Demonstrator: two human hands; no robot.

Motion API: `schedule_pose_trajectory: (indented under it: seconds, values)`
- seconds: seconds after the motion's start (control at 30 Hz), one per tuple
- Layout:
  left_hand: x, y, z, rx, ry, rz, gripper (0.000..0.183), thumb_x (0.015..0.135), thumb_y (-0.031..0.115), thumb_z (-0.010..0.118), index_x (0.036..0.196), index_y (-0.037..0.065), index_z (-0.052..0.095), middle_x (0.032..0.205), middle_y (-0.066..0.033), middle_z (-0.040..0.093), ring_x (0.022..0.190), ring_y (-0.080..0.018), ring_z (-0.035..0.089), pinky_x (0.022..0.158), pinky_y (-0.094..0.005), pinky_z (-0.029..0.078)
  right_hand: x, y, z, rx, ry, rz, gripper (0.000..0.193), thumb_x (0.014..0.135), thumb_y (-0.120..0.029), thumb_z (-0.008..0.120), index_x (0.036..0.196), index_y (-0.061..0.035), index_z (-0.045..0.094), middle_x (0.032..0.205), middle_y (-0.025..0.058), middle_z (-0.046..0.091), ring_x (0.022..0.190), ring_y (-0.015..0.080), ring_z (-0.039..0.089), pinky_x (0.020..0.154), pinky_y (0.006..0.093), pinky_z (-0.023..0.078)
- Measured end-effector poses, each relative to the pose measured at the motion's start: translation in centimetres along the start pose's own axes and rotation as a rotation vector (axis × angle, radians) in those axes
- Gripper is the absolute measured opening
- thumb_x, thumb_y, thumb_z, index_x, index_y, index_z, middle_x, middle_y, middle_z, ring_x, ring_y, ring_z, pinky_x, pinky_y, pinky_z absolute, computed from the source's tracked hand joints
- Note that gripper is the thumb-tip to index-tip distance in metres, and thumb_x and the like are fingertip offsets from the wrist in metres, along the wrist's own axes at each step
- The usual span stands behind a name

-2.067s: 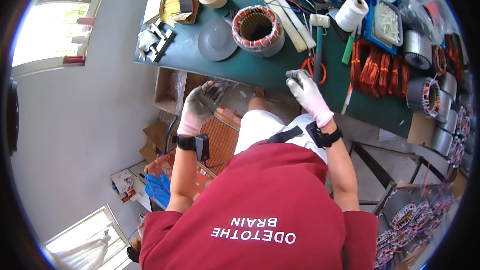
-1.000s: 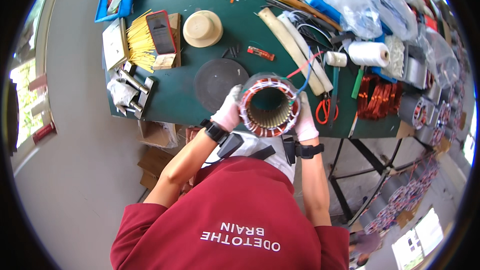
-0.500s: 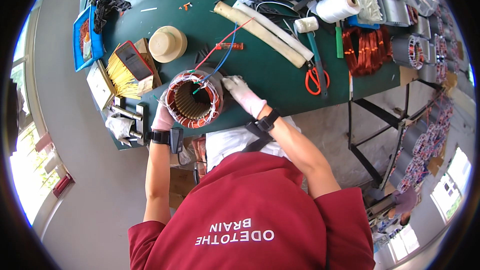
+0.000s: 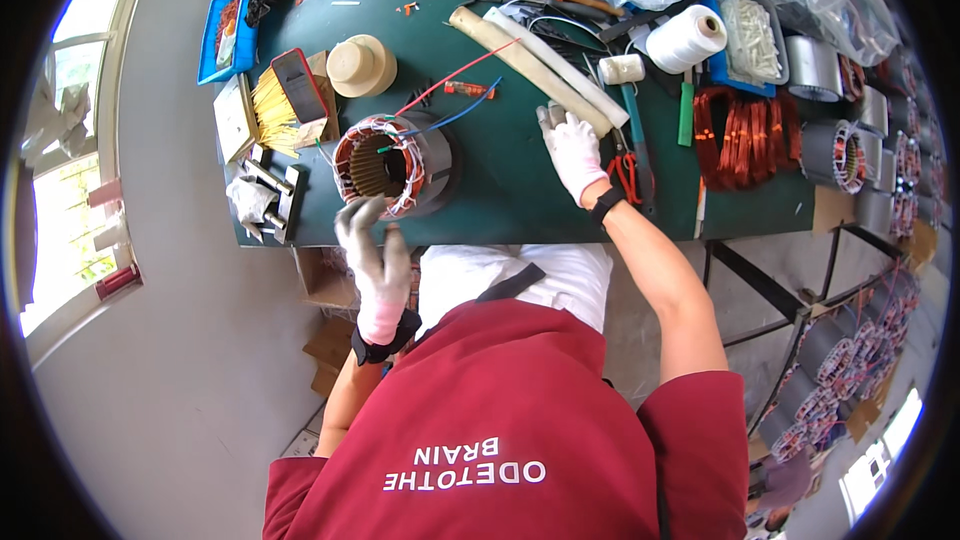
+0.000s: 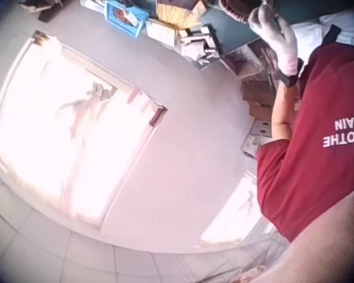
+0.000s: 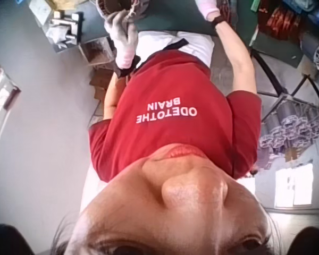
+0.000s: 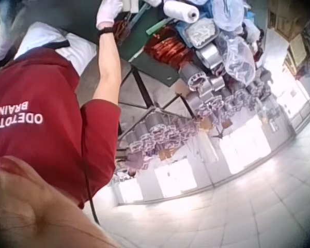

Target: The recorder is wiring motor stators by inserting copper coils and securing them with cable ties.

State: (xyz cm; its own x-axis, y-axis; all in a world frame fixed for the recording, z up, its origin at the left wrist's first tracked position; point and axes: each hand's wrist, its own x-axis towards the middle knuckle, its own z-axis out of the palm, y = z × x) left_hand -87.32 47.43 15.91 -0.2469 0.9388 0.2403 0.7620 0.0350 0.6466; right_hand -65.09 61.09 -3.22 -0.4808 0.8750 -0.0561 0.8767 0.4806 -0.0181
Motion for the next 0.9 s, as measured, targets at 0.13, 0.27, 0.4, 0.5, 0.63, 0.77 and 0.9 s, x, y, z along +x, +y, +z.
schedule_pose_trajectory:
  seconds: [0.13,0.27,0.4,0.5,0.63,0.77,0.9]
  values:
    - [0.2,2.8,3.3,-0.161,-0.264,0.015,0.025,0.077,-0.001,0.051,0.102,0.001,0.055,0.102,-0.0160,0.051,0.099,-0.0304,0.048,0.089,-0.0376,0.037,0.7,0.7,0.3,0.077,-0.039,0.064,0.033,0.088,-0.010,0.046,0.120,-0.0127,0.050,0.081,0.0119,0.058,0.071,0.0275,0.061,0.058,0.0382,0.052]
    - [0.6,3.4,6.9,-0.248,-0.411,0.060,0.023,0.078,0.001,0.052,0.101,0.001,0.055,0.096,-0.0147,0.052,0.092,-0.0293,0.049,0.084,-0.0360,0.039,1.8,1.2,0.9,0.058,-0.072,-0.033,0.029,0.085,-0.009,0.047,0.114,-0.0118,0.052,0.084,0.0100,0.059,0.075,0.0267,0.061,0.059,0.0371,0.052]
    - [0.6,2.6,8.5,-0.344,-0.470,-0.007,0.020,0.081,0.002,0.050,0.100,-0.001,0.053,0.094,-0.0148,0.053,0.090,-0.0290,0.049,0.081,-0.0350,0.040,1.8,1.9,1.3,0.028,-0.029,-0.242,0.025,0.084,-0.011,0.050,0.108,-0.0108,0.055,0.091,0.0069,0.060,0.083,0.0252,0.060,0.064,0.0363,0.051]
    - [0.7,1.4,8.8,-0.361,-0.445,-0.006,0.018,0.081,0.005,0.049,0.098,0.000,0.054,0.090,-0.0145,0.052,0.087,-0.0293,0.050,0.079,-0.0355,0.041,2.5,3.3,0.4,0.108,-0.101,-0.543,0.022,0.085,-0.016,0.051,0.106,-0.0108,0.057,0.092,0.0106,0.060,0.088,0.0267,0.058,0.072,0.0374,0.049]
    - [1.0,0.0,8.2,-0.390,-0.458,-0.069,0.016,0.081,0.006,0.048,0.094,0.001,0.056,0.086,-0.0141,0.052,0.084,-0.0295,0.050,0.077,-0.0360,0.041,3.6,3.0,0.0,0.155,-0.093,-0.314,0.022,0.088,-0.025,0.049,0.096,-0.0089,0.062,0.090,0.0134,0.061,0.085,0.0300,0.060,0.071,0.0404,0.049]
    - [0.7,-1.1,8.2,-0.505,-0.459,-0.120,0.016,0.082,0.006,0.047,0.095,0.000,0.055,0.087,-0.0139,0.052,0.086,-0.0287,0.051,0.079,-0.0359,0.041,5.3,2.5,-3.1,0.429,-0.396,-0.108,0.037,0.089,-0.035,0.046,0.086,-0.0042,0.065,0.090,0.0208,0.062,0.088,0.0362,0.059,0.076,0.0419,0.049]
    - [0.3,-2.1,8.1,-0.481,-0.467,-0.114,0.016,0.085,0.005,0.046,0.098,-0.001,0.053,0.094,-0.0129,0.054,0.087,-0.0212,0.053,0.081,-0.0300,0.042,4.7,2.2,-2.3,0.391,-0.141,-0.197,0.030,0.083,-0.034,0.054,0.087,-0.0045,0.062,0.083,0.0177,0.063,0.078,0.0377,0.060,0.072,0.0419,0.048]
